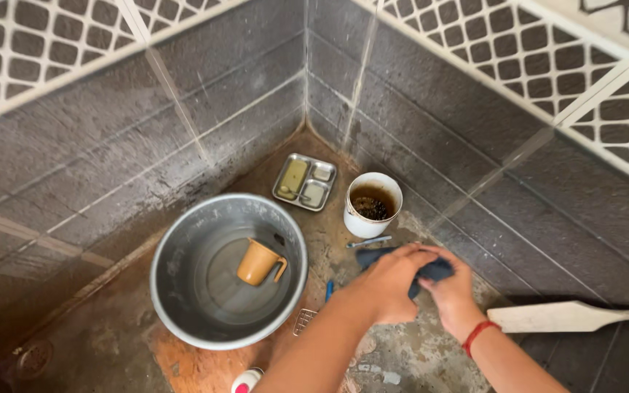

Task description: The person fills a yellow mug from a wall tap, then pours water onto a black mat on a tiled ledge and wipes it with a dark cloth. The person repeats the water-pouring and wiping cycle, then scrubs a white bottle with a blue brush on the floor.

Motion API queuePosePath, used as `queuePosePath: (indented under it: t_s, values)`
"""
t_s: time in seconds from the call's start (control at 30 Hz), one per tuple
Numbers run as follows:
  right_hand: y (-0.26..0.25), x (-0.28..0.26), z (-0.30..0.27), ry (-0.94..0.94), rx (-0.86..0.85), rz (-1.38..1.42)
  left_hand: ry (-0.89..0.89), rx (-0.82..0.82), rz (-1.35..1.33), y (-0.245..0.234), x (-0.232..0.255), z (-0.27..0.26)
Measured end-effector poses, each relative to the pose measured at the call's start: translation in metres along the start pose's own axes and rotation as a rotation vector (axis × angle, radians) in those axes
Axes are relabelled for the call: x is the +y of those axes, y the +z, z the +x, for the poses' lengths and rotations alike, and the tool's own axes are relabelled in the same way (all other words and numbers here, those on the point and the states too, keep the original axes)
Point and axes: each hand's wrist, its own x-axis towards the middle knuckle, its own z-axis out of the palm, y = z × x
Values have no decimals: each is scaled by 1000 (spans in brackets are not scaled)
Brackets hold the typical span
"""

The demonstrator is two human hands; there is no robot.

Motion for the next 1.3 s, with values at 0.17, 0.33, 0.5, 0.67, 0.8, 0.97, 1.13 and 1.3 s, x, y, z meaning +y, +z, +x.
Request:
queuePosePath:
  t_s: [0.17,0.33,0.5,0.67,0.8,0.97,1.13,1.3]
  values:
    - [-17,45,44,161,104,205,-165,-41,-120,29,-32,-1]
    - [-16,91,39,100,-29,-1,-144,119,-75,40,-71,-23]
    - [47,107,-3,-72,-219,-445,-363,-4,152,18,-109,-62]
    - [114,92,-47,-172,-484,-576,-830,-200,244,5,-144,-101]
    - [157,80,-69,-275,-601,-655,-864,-202,291,8,-180,-131]
    - [188,96,-88,-351,-624,-692,-919,-236,305,24,-231,-161]
    - [204,138,-101,-283,-641,-850,-838,-186,364,45,-268,-189]
    - [213,194,-132,-249,-632,-914,-829,-293,331,76,-297,-224]
